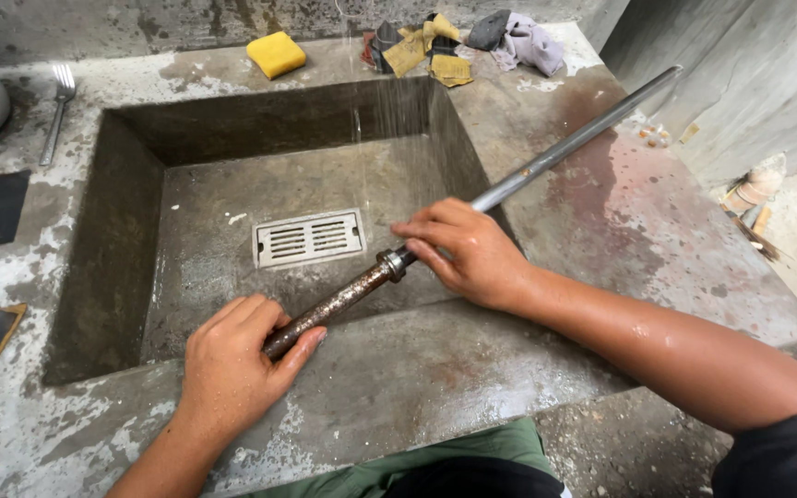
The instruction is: The person scrubs a long metal rod with a yellow sponge under running water in a concrete sink. They rotate the rod and scrub different sections, then repeat the process with a second metal rod.
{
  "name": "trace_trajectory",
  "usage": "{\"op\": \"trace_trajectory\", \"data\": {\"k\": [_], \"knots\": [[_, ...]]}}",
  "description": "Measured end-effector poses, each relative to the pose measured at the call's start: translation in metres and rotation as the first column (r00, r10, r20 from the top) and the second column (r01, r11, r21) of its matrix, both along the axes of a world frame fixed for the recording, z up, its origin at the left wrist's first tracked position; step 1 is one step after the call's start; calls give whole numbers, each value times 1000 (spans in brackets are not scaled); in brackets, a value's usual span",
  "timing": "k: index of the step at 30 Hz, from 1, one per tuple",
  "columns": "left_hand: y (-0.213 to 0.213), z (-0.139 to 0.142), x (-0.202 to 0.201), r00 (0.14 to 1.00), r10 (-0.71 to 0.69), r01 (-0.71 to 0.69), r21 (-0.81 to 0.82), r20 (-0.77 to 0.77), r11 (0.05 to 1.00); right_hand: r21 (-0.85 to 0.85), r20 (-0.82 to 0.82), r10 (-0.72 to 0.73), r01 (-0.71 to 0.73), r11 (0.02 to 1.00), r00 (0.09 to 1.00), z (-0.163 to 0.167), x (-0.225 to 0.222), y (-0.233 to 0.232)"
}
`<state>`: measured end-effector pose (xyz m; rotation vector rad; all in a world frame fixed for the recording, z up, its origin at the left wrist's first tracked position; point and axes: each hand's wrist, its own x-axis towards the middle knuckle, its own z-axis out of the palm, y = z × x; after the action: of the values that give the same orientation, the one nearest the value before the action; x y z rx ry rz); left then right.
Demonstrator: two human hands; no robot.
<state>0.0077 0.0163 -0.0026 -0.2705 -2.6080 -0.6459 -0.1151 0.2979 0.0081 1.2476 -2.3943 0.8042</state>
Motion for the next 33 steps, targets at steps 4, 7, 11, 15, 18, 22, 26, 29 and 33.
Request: {"op": "trace_trajectory", "data": {"k": [4, 7, 11, 15, 18, 22, 26, 29, 33], "knots": [[0, 1, 1, 998, 33, -32, -12, 50, 999, -10, -108, 154, -156, 988, 982, -3, 9, -1], [-1, 1, 2, 1000, 11, -11, -10, 8, 1000, 29, -160, 137, -134, 990, 977, -5, 21, 2], [1, 0, 4, 1000, 5, -5, -9, -18, 1000, 58, -78, 113, -109, 992, 990, -2, 14, -5], [4, 1, 5, 1000, 29, -29, -4, 3, 1000, 39, -7, 122, -121, 992, 993, 2, 13, -6], [5, 2, 7, 1000, 26, -26, -21, -13, 999, 40, -156, 69, -63, 997, 985, 0, 30, 2], [6, 3, 11, 999, 24, -25, -39, -30, 999, 57, -68, 75, -71, 996, 995, 2, 28, -1], [9, 3, 11, 999, 32, -33, -40, -18, 999, 48, 67, 96, -99, 994, 993, 8, 19, -4], [9, 3, 11, 999, 36, -36, -32, -15, 999, 21, -35, 80, -79, 997, 996, 7, 33, 5], [11, 4, 13, 997, 60, -55, -91, 52, 994, 20, -83, 89, -88, 996, 993, 5, 38, 8]]}}
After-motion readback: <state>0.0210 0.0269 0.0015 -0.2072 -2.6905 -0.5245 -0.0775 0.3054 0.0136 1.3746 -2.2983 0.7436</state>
